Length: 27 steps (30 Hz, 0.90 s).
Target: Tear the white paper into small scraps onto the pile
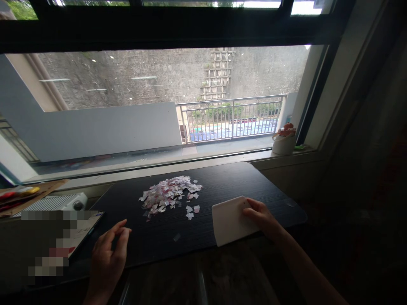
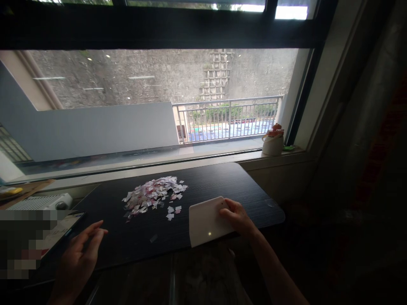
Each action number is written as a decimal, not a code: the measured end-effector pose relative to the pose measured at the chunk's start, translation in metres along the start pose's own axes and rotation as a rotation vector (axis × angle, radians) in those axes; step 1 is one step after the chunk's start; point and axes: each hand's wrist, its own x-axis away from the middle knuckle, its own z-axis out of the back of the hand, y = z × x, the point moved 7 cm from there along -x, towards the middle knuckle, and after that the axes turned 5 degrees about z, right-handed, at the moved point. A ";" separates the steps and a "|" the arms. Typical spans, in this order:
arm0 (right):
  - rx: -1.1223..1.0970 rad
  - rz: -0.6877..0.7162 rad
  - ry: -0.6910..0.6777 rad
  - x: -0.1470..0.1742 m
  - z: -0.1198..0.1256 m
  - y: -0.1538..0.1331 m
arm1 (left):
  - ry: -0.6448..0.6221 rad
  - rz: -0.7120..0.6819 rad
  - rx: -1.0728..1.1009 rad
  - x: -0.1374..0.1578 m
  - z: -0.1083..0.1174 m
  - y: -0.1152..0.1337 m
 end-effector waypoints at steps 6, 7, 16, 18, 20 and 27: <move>-0.044 0.021 0.077 0.003 -0.004 0.001 | 0.028 -0.033 0.009 0.001 0.000 -0.002; -0.056 0.030 0.108 0.004 -0.008 0.001 | 0.029 -0.044 0.012 0.002 0.000 -0.002; 0.076 0.095 -0.004 0.010 -0.083 0.004 | 0.086 -0.127 0.051 0.004 -0.001 -0.001; 0.092 0.086 -0.026 0.010 -0.088 0.005 | 0.099 -0.154 0.067 0.005 -0.001 0.000; 0.093 0.073 -0.050 0.009 -0.091 0.005 | 0.109 -0.176 0.078 0.006 -0.001 0.001; 0.056 0.018 -0.135 0.010 -0.099 0.005 | 0.112 -0.188 0.068 0.006 -0.003 0.000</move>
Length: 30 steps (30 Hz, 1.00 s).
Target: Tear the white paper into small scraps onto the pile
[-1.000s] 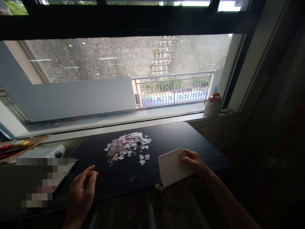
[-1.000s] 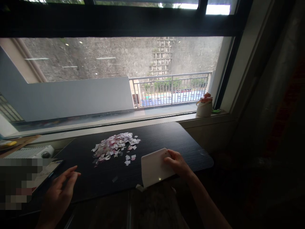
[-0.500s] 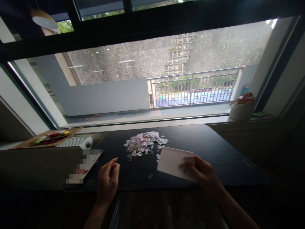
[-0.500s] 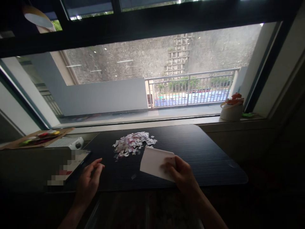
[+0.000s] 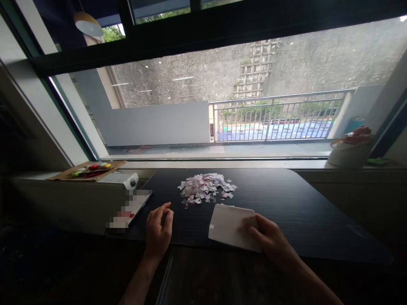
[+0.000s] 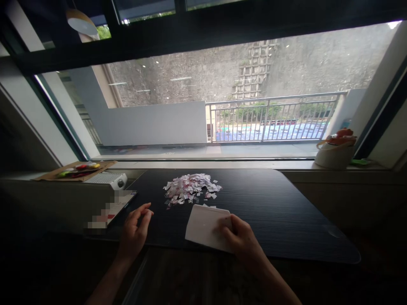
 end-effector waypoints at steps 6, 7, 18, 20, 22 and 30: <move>-0.032 -0.047 0.017 0.003 0.005 -0.004 | -0.003 -0.001 -0.004 0.000 0.000 0.000; -0.021 -0.047 0.030 0.003 0.007 -0.005 | -0.002 -0.001 -0.004 0.000 0.000 0.000; -0.028 -0.037 -0.005 0.011 -0.002 -0.011 | 0.001 -0.011 -0.020 0.001 0.000 0.002; -0.022 -0.008 0.064 0.010 0.008 -0.013 | 0.001 -0.016 -0.020 0.001 0.000 0.002; -0.007 0.038 0.191 0.008 0.026 -0.014 | 0.002 -0.020 -0.014 0.001 0.000 0.002; 0.324 0.232 0.261 -0.003 0.056 -0.013 | -0.001 0.004 0.011 0.000 0.001 -0.002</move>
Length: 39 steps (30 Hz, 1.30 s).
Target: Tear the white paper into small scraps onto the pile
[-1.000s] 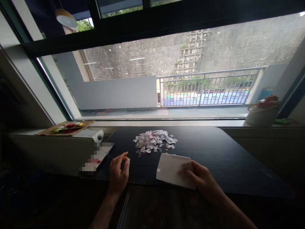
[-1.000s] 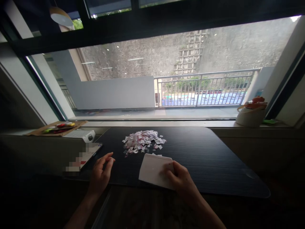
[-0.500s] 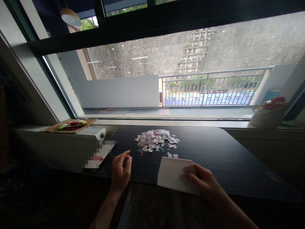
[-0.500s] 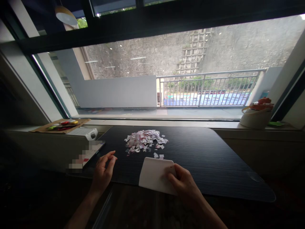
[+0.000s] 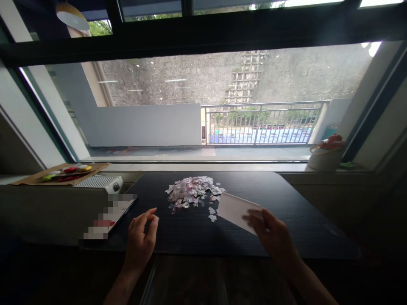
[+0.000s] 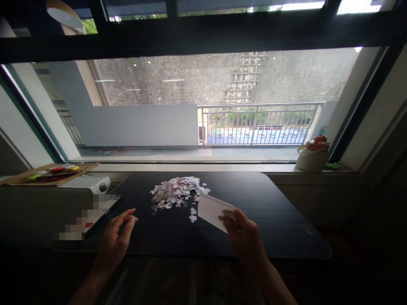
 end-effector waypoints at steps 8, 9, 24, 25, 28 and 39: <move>-0.115 -0.023 -0.104 0.009 -0.019 -0.025 | -0.026 0.021 -0.022 -0.002 0.000 -0.001; -0.122 -0.044 -0.079 0.009 -0.016 -0.026 | -0.026 0.018 -0.022 -0.002 0.000 -0.001; -0.135 -0.128 -0.084 0.006 -0.018 -0.012 | -0.033 -0.001 -0.039 -0.002 0.001 0.004; -0.127 -0.132 -0.086 0.006 -0.018 -0.011 | -0.032 0.001 -0.039 -0.002 0.000 0.003; -0.048 -0.151 -0.043 0.003 -0.008 -0.008 | -0.031 0.008 -0.040 -0.002 0.000 0.001; -0.158 -0.216 -0.040 0.006 -0.006 -0.004 | -0.039 -0.003 -0.053 -0.002 0.000 0.003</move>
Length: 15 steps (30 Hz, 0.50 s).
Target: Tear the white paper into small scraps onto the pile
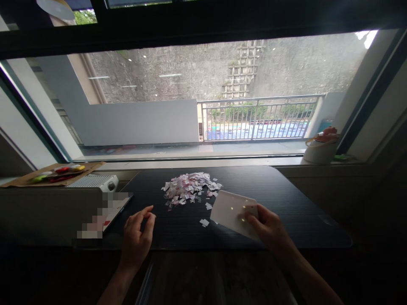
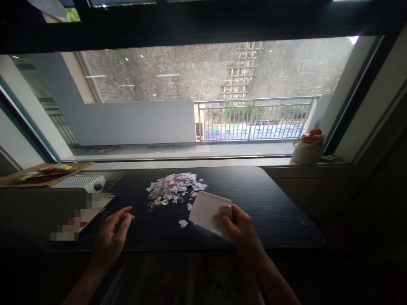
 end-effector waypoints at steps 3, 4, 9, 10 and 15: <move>0.039 0.029 -0.019 0.000 -0.002 -0.003 | 0.007 0.007 0.005 0.000 0.001 -0.001; 0.071 0.033 -0.009 0.000 0.001 -0.004 | 0.009 0.006 0.007 0.000 0.001 -0.001; 0.095 0.027 0.027 0.001 0.009 -0.007 | 0.005 -0.005 0.008 0.000 0.000 0.000; 0.060 0.031 0.006 0.001 0.005 -0.007 | 0.005 -0.005 0.007 0.000 0.000 0.000; 0.130 0.050 -0.003 0.000 0.000 -0.008 | 0.007 -0.001 0.003 0.000 0.001 0.001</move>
